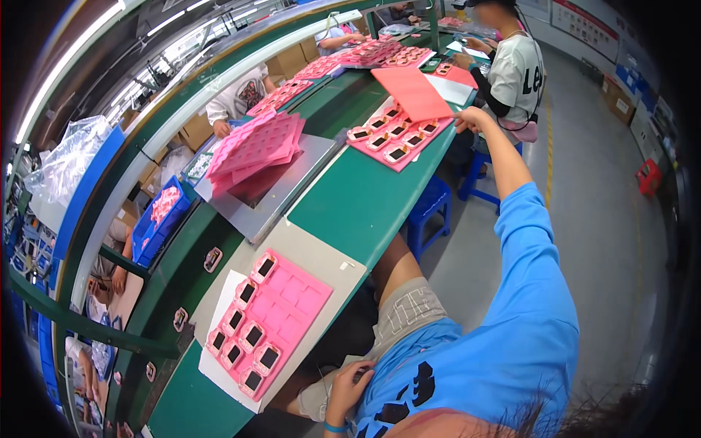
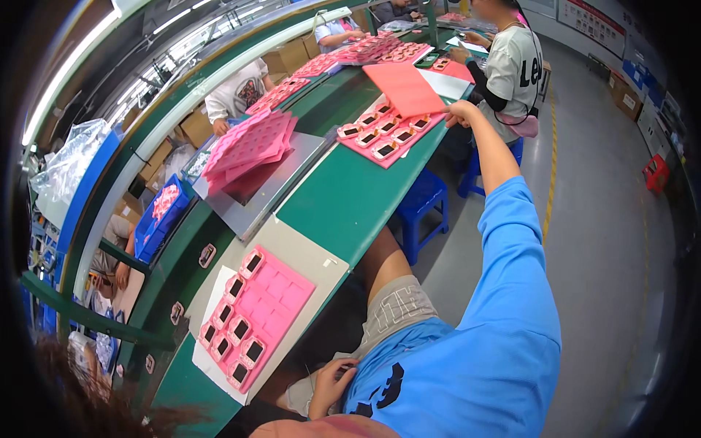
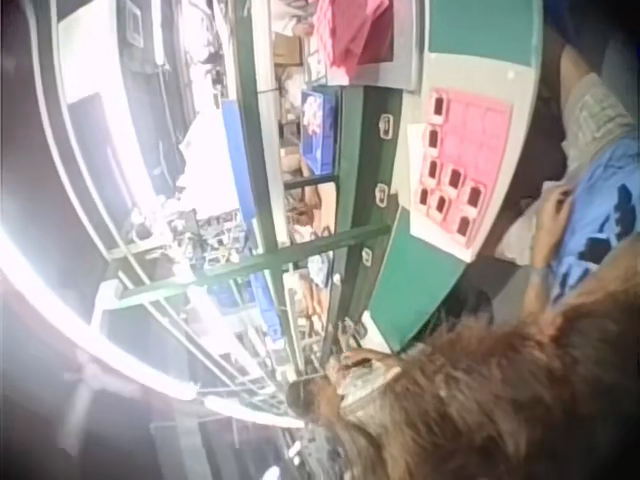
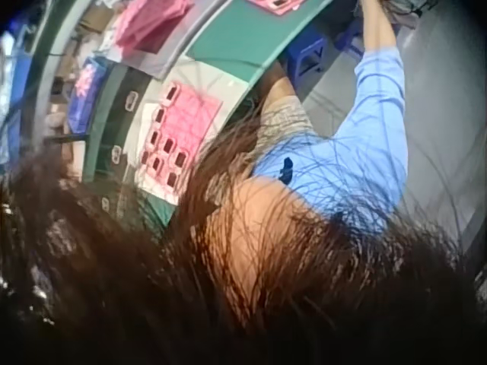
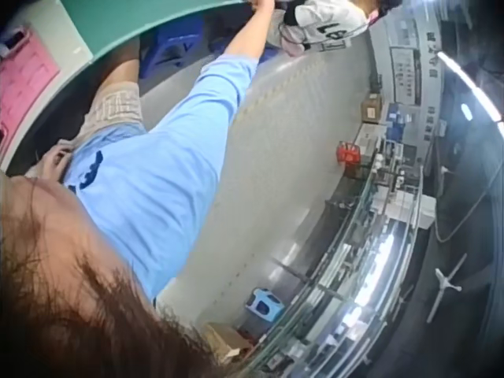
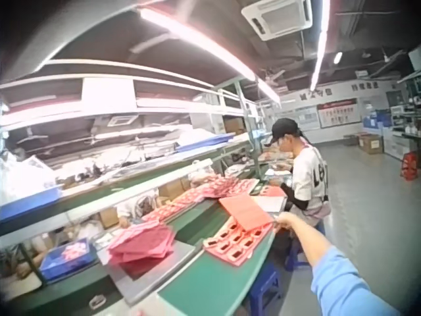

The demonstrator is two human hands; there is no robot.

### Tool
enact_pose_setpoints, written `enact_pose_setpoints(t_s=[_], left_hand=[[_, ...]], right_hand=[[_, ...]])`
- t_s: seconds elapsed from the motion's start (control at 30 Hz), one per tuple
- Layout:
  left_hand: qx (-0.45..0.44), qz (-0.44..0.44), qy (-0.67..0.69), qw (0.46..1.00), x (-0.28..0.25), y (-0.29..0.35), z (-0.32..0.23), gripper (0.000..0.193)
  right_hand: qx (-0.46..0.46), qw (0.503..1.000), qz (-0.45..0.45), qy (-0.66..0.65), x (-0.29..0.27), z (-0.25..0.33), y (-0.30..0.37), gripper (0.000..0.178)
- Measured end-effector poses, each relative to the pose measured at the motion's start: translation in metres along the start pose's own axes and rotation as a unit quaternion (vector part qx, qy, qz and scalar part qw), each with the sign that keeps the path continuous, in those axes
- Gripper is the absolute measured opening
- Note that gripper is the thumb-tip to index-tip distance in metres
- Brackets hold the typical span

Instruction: Manually assembling small electronic components and circuit boards into housings at a production line station.

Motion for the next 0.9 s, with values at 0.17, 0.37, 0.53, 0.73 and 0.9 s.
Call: enact_pose_setpoints(t_s=[0.17,0.37,0.53,0.73,0.9], left_hand=[[0.008,0.022,0.060,0.998,0.009,-0.001,0.022,0.030],[-0.115,0.214,-0.097,0.965,0.023,-0.053,0.074,0.039],[-0.066,0.222,-0.115,0.966,0.037,-0.132,0.097,0.038],[0.041,0.217,-0.111,0.969,0.126,-0.152,0.167,0.033],[0.053,0.238,-0.027,0.970,0.149,-0.151,0.234,0.030]], right_hand=[[-0.097,0.993,-0.026,0.059,0.030,0.024,0.023,0.039],[-0.344,0.937,-0.037,0.050,0.151,0.121,0.085,0.035],[-0.469,0.880,0.071,0.024,0.357,0.184,0.190,0.046],[-0.498,0.853,0.155,-0.020,0.445,0.161,0.199,0.042],[-0.478,0.860,0.159,-0.073,0.442,0.158,0.198,0.041]])
Point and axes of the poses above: each hand's wrist, its own y-axis away from the middle knuckle, its own x-axis out of the palm, z = x × y, the point moved 8 cm from there along -y, towards the middle knuckle, and after that the axes turned 3 degrees about -z, right-handed, at the moved point
